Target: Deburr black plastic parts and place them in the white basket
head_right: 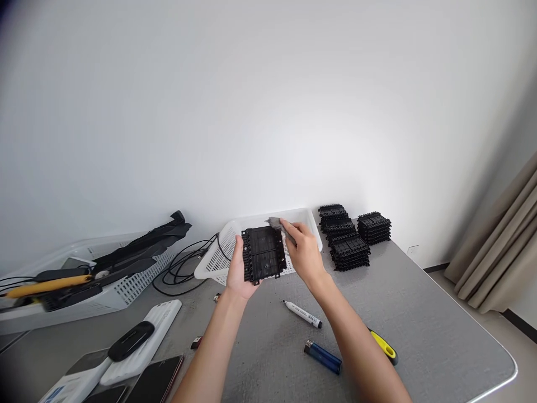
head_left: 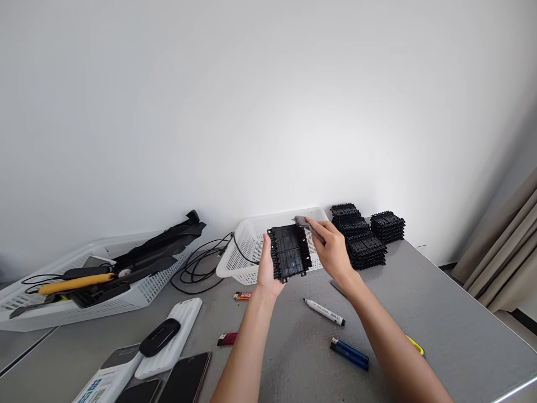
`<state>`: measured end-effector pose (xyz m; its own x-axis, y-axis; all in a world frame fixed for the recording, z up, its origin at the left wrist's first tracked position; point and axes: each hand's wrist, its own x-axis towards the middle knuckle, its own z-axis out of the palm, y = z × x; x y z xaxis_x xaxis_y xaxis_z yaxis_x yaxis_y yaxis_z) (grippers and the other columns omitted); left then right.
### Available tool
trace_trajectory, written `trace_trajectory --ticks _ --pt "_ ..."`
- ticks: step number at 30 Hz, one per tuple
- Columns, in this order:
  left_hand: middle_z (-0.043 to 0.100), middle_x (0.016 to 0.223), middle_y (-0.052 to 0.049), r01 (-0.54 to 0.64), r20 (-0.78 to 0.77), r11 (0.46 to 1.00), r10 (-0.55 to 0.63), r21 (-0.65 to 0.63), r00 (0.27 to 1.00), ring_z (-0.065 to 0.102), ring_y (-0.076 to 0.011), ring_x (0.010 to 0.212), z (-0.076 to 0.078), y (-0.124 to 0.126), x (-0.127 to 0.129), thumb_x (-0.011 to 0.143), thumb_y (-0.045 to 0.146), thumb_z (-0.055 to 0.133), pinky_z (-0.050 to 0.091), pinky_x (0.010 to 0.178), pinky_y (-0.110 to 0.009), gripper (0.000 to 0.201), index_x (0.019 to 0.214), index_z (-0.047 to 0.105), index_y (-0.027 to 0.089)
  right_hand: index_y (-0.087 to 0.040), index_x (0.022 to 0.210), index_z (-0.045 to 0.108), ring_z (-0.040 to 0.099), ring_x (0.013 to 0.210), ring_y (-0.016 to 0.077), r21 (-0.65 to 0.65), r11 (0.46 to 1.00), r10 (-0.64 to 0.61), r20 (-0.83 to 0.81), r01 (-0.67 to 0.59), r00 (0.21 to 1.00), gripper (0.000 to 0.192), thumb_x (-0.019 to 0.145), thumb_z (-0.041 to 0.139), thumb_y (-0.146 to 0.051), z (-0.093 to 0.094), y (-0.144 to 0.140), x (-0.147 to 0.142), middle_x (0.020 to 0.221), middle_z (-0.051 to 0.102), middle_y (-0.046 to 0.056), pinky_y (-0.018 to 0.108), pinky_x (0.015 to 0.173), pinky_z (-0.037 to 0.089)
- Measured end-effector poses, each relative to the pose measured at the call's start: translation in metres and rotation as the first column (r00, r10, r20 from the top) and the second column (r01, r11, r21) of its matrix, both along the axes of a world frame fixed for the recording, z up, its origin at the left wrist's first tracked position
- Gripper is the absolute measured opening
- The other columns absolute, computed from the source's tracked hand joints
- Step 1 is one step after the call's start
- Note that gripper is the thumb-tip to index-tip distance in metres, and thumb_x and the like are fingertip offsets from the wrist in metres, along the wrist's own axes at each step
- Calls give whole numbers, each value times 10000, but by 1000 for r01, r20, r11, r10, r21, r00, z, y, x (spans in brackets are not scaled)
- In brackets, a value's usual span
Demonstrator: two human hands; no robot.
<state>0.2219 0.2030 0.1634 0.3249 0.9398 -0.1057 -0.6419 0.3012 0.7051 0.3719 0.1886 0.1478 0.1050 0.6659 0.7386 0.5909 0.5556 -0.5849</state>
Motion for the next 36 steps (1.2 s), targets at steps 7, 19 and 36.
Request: trace_trajectory --ticks 7,19,36 --pt "747 1012 -106 -11 44 1000 11 14 999 702 -259 981 3 4 3 897 577 467 563 879 -372 511 1115 679 167 -182 1490 394 581 717 216 -203 970 -49 389 137 920 555 936 397 -137 0 -1 -10 942 587 97 296 630 455" --pt "756 835 -44 -260 112 965 262 -35 959 725 -176 734 8 23 -34 926 545 439 591 724 -279 472 1098 681 178 -200 1295 631 572 676 198 -265 957 228 442 -117 868 493 870 403 -99 25 -38 -6 804 651 62 288 611 426" --pt "752 815 -31 -288 61 958 287 7 956 725 -195 803 12 14 -20 916 559 445 580 777 -288 459 1061 699 205 -144 1404 520 602 674 212 -278 961 156 584 15 796 610 810 426 -40 17 -32 -14 881 694 99 272 544 352"
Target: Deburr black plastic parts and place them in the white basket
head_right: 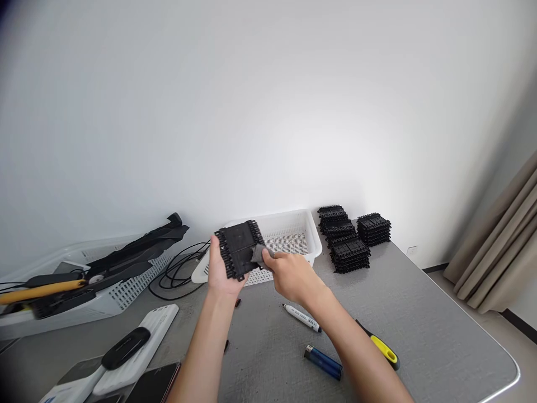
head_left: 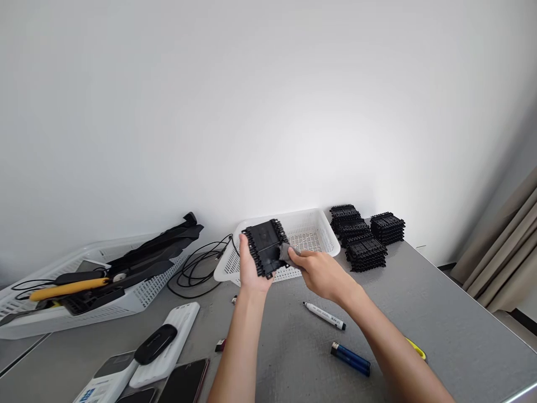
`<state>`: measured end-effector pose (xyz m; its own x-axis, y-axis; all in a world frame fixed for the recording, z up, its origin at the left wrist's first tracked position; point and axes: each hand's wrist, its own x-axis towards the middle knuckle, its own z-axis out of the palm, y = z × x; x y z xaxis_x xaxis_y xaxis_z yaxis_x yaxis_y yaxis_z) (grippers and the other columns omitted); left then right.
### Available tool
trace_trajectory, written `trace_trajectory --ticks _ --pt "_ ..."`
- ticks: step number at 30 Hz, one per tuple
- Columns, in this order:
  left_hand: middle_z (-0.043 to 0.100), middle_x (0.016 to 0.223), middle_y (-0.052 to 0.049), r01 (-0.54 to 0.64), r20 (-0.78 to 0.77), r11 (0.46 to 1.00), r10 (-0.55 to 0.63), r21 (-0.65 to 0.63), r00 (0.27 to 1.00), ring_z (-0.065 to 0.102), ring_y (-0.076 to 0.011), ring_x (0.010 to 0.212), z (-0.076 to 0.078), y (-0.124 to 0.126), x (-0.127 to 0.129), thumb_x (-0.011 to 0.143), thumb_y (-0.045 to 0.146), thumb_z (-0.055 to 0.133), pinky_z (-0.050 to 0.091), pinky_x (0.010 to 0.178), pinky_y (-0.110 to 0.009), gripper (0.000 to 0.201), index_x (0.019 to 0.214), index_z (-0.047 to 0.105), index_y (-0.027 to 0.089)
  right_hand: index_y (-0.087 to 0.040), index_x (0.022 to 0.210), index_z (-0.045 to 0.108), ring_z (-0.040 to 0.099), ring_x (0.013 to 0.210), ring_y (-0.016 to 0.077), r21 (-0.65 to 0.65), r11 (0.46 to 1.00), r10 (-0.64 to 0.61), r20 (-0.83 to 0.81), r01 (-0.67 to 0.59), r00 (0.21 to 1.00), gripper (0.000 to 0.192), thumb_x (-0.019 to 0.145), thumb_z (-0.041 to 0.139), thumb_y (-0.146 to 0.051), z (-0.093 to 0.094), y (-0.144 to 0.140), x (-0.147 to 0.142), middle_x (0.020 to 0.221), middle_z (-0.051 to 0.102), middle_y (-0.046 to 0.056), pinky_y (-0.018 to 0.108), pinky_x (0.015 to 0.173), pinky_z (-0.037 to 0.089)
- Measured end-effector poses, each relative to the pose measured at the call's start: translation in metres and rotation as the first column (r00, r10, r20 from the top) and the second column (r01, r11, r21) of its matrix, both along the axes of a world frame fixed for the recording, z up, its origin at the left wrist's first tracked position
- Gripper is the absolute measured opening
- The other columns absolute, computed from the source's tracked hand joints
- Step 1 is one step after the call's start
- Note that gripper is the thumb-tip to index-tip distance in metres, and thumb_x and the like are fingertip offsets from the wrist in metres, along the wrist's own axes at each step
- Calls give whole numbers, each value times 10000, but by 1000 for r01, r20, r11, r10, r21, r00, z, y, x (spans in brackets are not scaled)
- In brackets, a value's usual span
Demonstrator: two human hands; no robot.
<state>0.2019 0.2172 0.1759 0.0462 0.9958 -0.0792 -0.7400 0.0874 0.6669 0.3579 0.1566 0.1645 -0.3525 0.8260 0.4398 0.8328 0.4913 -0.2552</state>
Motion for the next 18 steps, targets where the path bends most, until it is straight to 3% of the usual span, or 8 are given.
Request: trace_trajectory --ticks 3,5,8,11,14,18 --pt "756 898 -24 -39 27 999 39 8 999 721 -171 776 1 3 -9 924 557 431 582 737 -268 446 1116 681 242 -247 1179 710 589 614 188 -101 988 113 -64 -119 992 525 772 452 -41 7 -7 10 760 712 41 261 543 345" --pt "755 939 -47 -10 13 1000 10 12 1000 724 -189 822 2 3 -10 914 564 446 584 743 -283 468 1151 670 228 -270 1094 752 568 578 171 -116 989 74 -189 -97 979 477 789 445 -70 11 -7 17 785 730 27 262 543 356" --pt "755 940 -84 66 -29 998 -66 3 997 719 -231 909 1 -1 -4 889 566 495 584 791 -316 499 1161 670 185 -230 1218 694 526 562 164 -23 996 -89 -393 87 915 482 838 416 -127 13 -2 25 857 730 46 275 547 374" --pt "754 970 -106 157 -57 987 -158 -17 986 712 -253 953 -1 -5 5 881 565 508 578 833 -343 521 1175 665 164 -191 1362 577 526 625 177 87 979 -116 -518 187 848 520 884 375 -159 10 5 23 849 688 63 283 582 403" --pt "752 989 -120 235 -80 972 -236 -24 968 712 -260 954 0 -10 13 892 560 489 576 844 -357 540 1204 650 149 -204 1451 464 547 687 184 102 974 -132 -465 201 876 549 917 343 -161 6 9 13 885 654 64 279 618 414" --pt "757 926 -118 227 -85 974 -228 -20 970 722 -247 891 3 -12 16 923 548 423 588 782 -328 534 1173 663 141 -192 1517 334 555 675 194 35 974 -213 -181 223 960 607 912 348 -138 6 5 -2 889 647 67 275 565 356"
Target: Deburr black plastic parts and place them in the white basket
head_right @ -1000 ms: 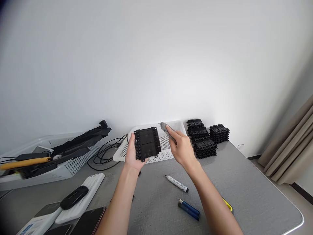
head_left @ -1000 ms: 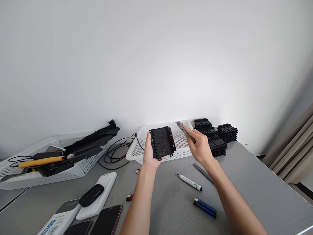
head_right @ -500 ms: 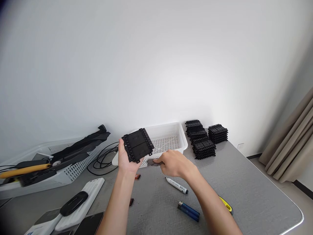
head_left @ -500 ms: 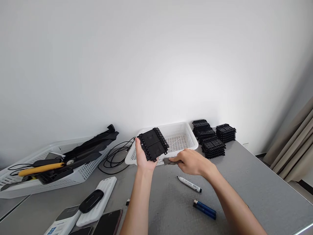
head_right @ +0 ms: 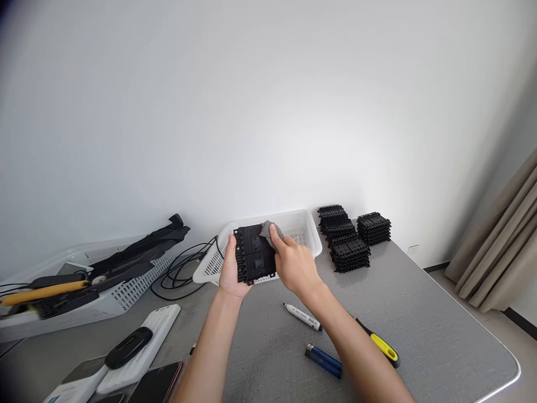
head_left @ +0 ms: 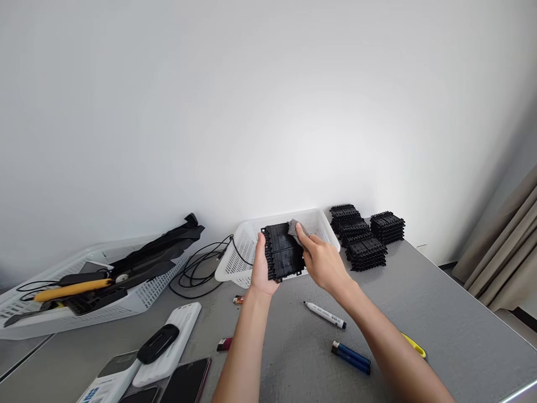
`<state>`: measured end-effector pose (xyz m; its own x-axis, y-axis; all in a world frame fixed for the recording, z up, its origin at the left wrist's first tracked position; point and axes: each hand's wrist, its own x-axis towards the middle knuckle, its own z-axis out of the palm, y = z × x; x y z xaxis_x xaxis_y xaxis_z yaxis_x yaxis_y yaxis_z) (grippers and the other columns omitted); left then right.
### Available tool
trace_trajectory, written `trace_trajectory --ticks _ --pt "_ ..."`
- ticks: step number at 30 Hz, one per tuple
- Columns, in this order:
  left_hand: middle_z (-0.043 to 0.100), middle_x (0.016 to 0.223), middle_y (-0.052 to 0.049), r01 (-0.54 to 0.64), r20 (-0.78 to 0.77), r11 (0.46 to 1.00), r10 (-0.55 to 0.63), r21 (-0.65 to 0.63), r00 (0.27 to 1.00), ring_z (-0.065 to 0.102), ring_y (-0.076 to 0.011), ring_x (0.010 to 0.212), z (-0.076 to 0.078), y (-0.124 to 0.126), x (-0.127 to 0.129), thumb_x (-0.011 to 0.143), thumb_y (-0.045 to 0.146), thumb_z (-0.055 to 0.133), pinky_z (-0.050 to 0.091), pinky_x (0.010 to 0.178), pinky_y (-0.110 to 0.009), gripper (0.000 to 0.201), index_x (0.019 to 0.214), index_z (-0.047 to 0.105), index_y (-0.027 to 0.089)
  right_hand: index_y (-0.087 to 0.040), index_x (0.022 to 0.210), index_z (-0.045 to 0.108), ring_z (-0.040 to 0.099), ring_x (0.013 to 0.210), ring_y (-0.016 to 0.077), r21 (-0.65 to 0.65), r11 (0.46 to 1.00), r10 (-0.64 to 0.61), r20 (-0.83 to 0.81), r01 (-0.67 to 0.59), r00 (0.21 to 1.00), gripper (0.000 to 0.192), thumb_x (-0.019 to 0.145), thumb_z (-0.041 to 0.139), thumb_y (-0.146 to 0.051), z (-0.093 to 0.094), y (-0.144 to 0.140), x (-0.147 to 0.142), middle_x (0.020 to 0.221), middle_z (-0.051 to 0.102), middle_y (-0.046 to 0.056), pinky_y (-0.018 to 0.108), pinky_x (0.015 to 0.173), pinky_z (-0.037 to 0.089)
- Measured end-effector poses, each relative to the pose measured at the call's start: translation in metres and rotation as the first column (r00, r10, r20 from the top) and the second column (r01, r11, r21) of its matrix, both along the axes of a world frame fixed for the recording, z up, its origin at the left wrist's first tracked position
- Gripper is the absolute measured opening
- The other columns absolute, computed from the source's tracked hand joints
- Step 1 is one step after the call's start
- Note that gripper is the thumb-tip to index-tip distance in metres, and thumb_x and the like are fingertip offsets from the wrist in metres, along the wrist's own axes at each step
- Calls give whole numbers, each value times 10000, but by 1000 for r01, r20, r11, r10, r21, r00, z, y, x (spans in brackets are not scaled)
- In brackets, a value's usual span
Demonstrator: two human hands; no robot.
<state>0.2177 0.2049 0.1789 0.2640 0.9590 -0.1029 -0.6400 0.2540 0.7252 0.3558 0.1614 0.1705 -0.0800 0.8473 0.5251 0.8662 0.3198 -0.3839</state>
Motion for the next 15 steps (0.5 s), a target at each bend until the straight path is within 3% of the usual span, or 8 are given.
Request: trace_trajectory --ticks 2,4,6,8,10,12,15 --pt "755 852 -101 -90 8 996 90 10 996 727 -226 816 0 3 -4 931 551 401 589 700 -286 529 1121 681 145 -169 1509 351 564 666 202 -62 998 31 104 -24 994 607 903 368 -143 4 -6 -4 861 662 72 281 555 332" --pt "744 782 -66 -195 18 981 195 22 981 717 -191 704 0 7 -12 926 562 408 569 597 -242 509 1079 690 167 -190 1446 469 566 642 200 -137 988 97 159 -75 982 569 884 392 -141 9 -14 -4 794 677 63 282 558 319" --pt "737 765 -34 -259 20 965 259 25 966 688 -155 600 -1 10 -19 914 579 428 537 520 -215 487 1057 692 196 -235 1283 646 551 606 186 -196 974 144 135 -116 980 495 860 410 -136 15 -20 -1 714 679 46 276 557 308" --pt "739 786 -35 -264 18 964 263 24 965 688 -153 605 -2 12 -22 904 590 438 534 515 -214 488 1062 691 203 -252 1104 750 521 573 161 -210 967 148 11 -143 989 434 846 419 -143 20 -23 6 681 680 33 261 548 304" --pt "739 786 -54 -237 17 971 236 20 972 710 -182 686 -3 13 -22 893 596 456 553 558 -232 502 1067 692 188 -236 1111 747 470 532 137 -160 977 108 -190 -139 976 443 855 396 -151 22 -22 13 710 690 26 244 521 297" --pt "738 779 -68 -204 16 979 204 17 979 721 -213 765 -4 12 -19 873 585 498 572 621 -260 493 1059 695 173 -211 1261 661 436 517 128 -73 993 65 -362 -98 930 496 872 361 -149 22 -19 17 752 693 23 234 503 296" --pt "746 831 -79 -141 15 990 141 20 990 719 -241 849 -8 9 -12 846 533 545 581 723 -309 438 1026 699 164 -183 1377 552 497 606 144 48 996 90 -438 -77 894 537 882 345 -147 17 -15 15 831 689 34 232 541 350"
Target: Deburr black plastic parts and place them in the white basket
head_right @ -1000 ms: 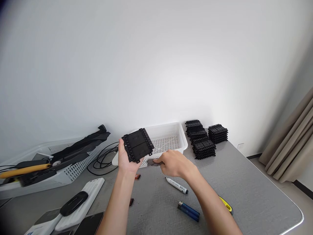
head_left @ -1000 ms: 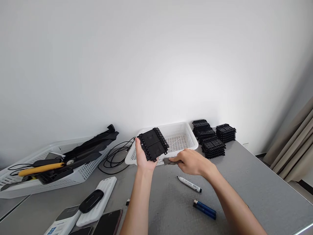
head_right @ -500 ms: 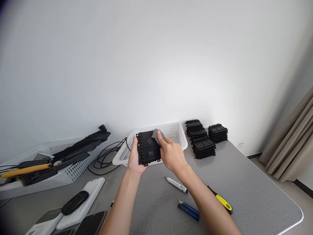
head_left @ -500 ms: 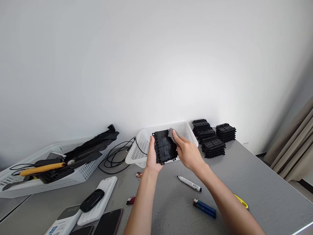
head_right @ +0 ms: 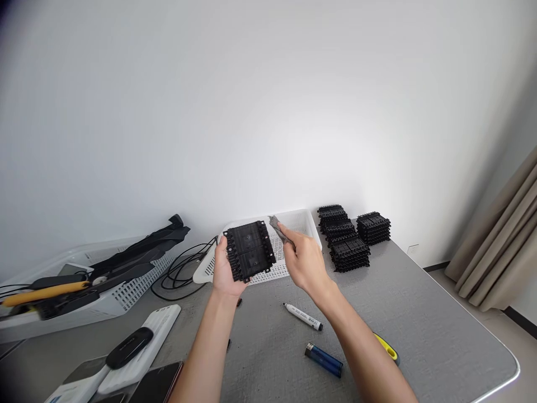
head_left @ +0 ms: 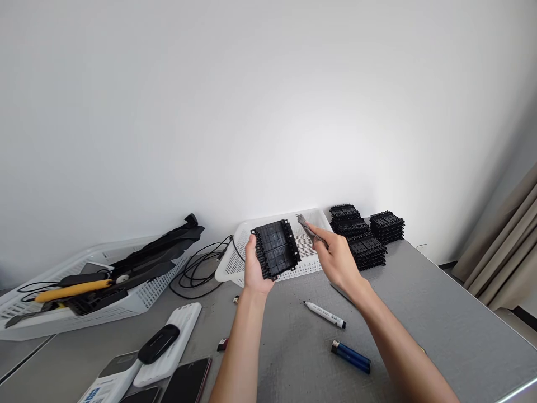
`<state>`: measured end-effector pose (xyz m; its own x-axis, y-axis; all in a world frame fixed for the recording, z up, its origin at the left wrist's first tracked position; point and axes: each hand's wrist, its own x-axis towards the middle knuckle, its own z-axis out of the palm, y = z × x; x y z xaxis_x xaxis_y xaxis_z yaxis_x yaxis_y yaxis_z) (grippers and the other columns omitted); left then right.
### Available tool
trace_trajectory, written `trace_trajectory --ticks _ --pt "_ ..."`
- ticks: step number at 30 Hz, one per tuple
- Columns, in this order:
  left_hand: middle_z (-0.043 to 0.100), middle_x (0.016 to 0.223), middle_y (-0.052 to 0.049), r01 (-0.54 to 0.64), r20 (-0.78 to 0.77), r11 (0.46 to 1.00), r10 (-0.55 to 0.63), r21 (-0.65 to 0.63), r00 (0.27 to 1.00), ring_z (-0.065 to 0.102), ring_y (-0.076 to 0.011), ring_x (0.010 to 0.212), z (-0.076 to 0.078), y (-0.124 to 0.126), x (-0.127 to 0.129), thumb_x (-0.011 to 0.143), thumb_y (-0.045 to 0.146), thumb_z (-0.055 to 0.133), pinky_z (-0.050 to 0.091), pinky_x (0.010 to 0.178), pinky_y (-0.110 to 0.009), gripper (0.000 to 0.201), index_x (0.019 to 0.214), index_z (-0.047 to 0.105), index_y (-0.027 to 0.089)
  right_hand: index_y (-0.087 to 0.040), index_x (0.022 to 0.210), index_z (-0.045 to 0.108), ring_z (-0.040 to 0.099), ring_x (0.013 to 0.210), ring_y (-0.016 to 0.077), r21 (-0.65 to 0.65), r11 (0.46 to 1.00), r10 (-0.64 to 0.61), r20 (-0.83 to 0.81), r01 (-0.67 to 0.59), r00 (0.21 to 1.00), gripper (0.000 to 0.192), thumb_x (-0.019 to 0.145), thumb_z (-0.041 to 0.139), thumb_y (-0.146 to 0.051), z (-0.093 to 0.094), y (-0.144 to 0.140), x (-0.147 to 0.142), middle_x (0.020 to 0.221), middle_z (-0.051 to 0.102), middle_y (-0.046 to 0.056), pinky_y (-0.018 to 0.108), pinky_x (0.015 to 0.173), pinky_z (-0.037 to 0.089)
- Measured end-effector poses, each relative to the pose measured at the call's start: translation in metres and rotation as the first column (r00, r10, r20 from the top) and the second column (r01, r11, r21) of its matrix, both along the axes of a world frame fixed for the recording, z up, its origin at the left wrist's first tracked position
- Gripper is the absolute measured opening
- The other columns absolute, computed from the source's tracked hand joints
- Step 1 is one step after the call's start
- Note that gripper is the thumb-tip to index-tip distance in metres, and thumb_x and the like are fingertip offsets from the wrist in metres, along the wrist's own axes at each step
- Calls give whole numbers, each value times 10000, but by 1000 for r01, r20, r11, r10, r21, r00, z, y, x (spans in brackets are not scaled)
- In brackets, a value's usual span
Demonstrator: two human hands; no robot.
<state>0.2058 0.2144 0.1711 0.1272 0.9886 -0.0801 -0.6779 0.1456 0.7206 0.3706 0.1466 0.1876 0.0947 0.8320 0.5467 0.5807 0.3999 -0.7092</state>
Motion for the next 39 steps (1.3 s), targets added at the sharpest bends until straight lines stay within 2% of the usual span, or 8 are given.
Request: trace_trajectory --ticks 4,9,13,19,24,29,32,39 --pt "749 904 -96 132 -24 991 -132 -8 991 700 -276 943 -6 -2 8 812 531 526 561 822 -360 461 996 704 148 -216 1382 548 573 732 169 13 1000 -16 135 14 991 532 885 373 -138 -7 2 -16 895 677 40 243 616 400" --pt "748 970 -78 125 -66 991 -122 53 990 665 -288 1040 -13 -3 18 765 504 556 517 909 -367 437 994 708 163 -269 1406 514 577 694 185 -40 962 -233 399 271 887 523 889 467 -208 -8 -2 -35 853 638 41 262 567 396" --pt "741 1026 -83 148 -88 987 -143 55 986 628 -305 1115 -14 -5 21 780 512 540 496 943 -381 469 1042 706 160 -294 1381 531 582 897 224 25 931 -331 476 363 815 552 842 518 -177 -9 -3 -40 1154 577 101 262 556 426" --pt "732 1076 -81 132 -72 991 -130 23 989 609 -309 1149 -12 -7 20 792 496 528 487 958 -392 480 1107 687 170 -267 1349 558 541 1053 249 169 922 -386 488 349 783 545 840 494 -84 -15 5 -36 1374 453 130 290 670 487" --pt "726 1099 -86 205 -61 978 -202 49 978 611 -314 1148 -18 -4 19 788 521 536 480 969 -401 529 1165 665 172 -235 1334 576 581 889 192 179 940 -341 489 290 803 489 880 461 -95 -18 9 -31 1083 606 83 251 583 427" --pt "725 1103 -75 221 -72 972 -216 83 974 596 -312 1177 -25 -4 21 794 524 553 472 985 -390 504 1151 673 190 -241 1344 576 509 587 133 141 940 -340 388 309 857 486 876 465 -166 -19 8 -31 871 578 26 260 508 333" --pt "727 1094 -77 212 -74 975 -207 63 975 596 -308 1181 -22 -7 24 800 513 553 476 983 -384 485 1139 679 191 -251 1319 600 496 560 126 120 937 -350 369 329 861 475 875 448 -181 -19 8 -33 835 564 23 258 500 297" --pt "724 1097 -94 165 -95 983 -158 75 983 602 -308 1170 -20 -12 27 793 497 556 488 961 -384 496 1156 671 180 -290 1370 552 514 541 120 51 906 -393 473 421 788 491 892 449 -245 -15 5 -31 903 619 51 264 487 223"
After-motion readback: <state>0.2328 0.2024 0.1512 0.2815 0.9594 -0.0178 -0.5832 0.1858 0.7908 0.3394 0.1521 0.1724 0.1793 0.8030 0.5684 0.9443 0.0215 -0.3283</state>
